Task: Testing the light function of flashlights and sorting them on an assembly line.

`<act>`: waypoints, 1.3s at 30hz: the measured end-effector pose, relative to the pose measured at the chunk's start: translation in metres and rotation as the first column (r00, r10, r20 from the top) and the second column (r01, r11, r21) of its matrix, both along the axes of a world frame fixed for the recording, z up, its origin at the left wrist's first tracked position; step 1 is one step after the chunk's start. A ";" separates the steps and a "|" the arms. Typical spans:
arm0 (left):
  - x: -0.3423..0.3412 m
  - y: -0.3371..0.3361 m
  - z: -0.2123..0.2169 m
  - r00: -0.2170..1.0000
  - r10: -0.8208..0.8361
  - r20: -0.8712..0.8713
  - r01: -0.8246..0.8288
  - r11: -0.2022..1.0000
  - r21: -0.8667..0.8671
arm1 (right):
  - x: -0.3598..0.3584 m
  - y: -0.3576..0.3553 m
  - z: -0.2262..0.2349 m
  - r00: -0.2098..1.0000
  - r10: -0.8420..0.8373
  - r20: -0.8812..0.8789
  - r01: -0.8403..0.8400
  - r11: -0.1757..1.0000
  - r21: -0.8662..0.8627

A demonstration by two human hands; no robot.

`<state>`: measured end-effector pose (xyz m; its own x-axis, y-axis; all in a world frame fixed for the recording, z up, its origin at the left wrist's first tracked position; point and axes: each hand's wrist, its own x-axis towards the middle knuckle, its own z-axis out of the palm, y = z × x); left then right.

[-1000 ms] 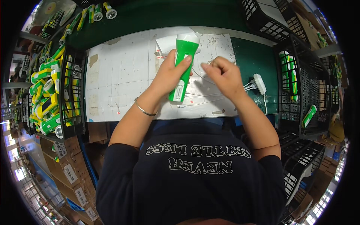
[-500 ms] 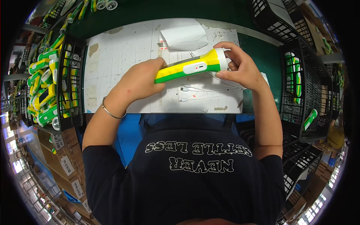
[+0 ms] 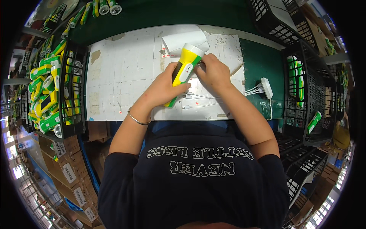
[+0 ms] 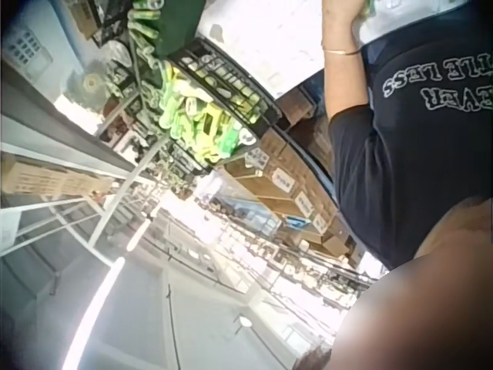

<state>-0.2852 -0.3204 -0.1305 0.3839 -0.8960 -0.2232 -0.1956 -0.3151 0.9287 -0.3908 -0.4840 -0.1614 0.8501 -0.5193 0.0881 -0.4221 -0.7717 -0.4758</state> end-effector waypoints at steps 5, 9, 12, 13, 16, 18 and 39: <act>0.002 0.001 0.000 0.970 0.163 0.183 -0.162 0.987 -0.020 | -0.008 -0.007 0.010 0.981 0.025 0.191 -0.091 0.934 0.344; -0.004 -0.007 0.000 0.971 0.143 0.191 -0.133 0.989 -0.067 | -0.024 -0.010 0.027 0.953 -0.046 0.298 -0.206 0.621 0.756; -0.011 -0.014 0.001 0.969 0.128 0.210 -0.109 0.989 -0.099 | -0.028 -0.011 0.036 0.951 -0.055 0.304 -0.226 0.548 0.805; -0.013 -0.016 0.002 0.966 0.141 0.216 -0.126 0.989 -0.082 | -0.029 -0.011 0.037 0.957 -0.059 0.283 -0.213 0.520 0.827; -0.018 -0.018 0.005 0.960 0.119 0.253 -0.105 0.992 -0.066 | -0.028 -0.010 0.036 0.962 -0.066 0.266 -0.199 0.497 0.845; -0.021 -0.019 0.005 0.788 0.202 0.581 -0.106 0.975 -0.195 | -0.028 -0.009 0.033 0.960 -0.072 0.269 -0.198 0.503 0.841; 0.116 0.092 0.071 0.518 0.844 -0.137 -0.764 0.385 -0.518 | -0.040 -0.013 0.018 0.961 -0.185 0.204 -0.059 0.587 0.807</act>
<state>-0.1689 -0.2285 -0.0597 0.9692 -0.1039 0.2235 -0.2181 0.0605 0.9740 -0.4307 -0.4968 -0.1431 0.8239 -0.5314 -0.1969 -0.2325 -0.0001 -0.9726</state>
